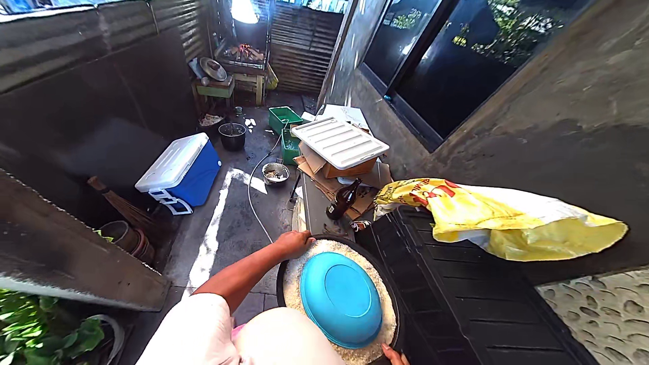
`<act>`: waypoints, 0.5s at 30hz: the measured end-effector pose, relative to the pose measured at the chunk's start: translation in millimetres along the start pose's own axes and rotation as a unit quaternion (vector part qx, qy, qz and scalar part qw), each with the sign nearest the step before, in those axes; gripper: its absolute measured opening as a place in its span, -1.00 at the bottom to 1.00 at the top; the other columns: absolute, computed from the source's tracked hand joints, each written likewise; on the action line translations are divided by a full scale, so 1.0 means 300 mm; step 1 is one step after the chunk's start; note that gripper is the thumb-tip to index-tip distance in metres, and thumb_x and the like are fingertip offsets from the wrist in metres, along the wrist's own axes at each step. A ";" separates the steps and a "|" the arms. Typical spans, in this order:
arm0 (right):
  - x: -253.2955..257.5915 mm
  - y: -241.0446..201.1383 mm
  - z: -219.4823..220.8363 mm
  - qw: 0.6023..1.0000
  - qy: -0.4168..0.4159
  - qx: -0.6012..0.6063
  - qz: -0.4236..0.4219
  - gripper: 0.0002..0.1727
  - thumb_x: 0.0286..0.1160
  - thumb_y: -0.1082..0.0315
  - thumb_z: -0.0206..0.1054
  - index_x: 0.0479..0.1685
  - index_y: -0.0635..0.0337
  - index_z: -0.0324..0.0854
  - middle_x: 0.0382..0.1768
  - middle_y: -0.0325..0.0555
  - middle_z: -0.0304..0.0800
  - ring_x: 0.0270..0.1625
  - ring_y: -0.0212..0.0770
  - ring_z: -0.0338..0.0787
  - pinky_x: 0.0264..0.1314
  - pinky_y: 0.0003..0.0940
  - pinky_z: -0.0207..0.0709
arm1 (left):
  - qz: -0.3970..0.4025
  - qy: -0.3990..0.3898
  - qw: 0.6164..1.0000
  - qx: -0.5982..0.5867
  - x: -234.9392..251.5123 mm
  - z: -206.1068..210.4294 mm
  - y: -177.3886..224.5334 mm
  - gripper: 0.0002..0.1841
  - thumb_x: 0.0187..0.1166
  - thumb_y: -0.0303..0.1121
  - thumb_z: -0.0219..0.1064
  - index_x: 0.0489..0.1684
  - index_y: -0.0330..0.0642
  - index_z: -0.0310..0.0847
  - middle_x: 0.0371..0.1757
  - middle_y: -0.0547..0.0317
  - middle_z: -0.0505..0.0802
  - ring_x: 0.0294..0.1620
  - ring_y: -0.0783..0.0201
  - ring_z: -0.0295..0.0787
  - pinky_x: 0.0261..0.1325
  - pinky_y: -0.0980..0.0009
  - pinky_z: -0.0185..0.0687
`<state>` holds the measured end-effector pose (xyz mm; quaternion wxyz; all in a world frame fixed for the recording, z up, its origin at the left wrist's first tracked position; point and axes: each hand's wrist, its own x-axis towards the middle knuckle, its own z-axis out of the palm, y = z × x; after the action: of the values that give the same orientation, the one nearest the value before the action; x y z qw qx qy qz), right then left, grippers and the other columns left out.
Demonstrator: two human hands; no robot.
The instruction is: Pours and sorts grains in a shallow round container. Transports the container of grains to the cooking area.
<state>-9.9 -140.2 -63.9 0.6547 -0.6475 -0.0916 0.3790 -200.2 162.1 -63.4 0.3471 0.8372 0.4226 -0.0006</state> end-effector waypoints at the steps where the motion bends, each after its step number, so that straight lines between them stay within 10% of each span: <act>1: 0.006 0.013 0.033 1.000 -0.005 -0.012 0.005 -0.75 0.68 0.46 0.10 0.25 0.25 0.38 -0.20 -0.28 0.70 -0.21 -0.56 0.78 -0.11 -0.53 0.75 | -0.016 0.009 1.000 -0.006 -0.038 -0.016 -0.047 -0.43 0.90 0.03 -0.22 0.42 -0.22 0.52 0.16 -0.30 0.82 0.34 -0.26 0.73 0.42 -0.28 0.51; 15: -0.016 0.218 0.663 0.988 -0.127 -0.023 0.082 -0.73 0.62 0.50 0.18 0.23 0.34 0.54 -0.22 0.01 0.84 -0.26 -0.22 0.89 -0.26 -0.27 0.84 | -0.194 0.103 0.975 -0.023 -0.446 -0.324 -0.641 -0.44 0.88 0.07 -0.19 0.43 -0.13 0.54 0.06 -0.24 0.85 0.22 -0.22 0.80 0.33 -0.24 0.59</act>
<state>-159.5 3.5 -93.5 0.5890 -0.6148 -0.1289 0.5084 -451.0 201.4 -61.8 0.3141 0.7266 0.6104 0.0275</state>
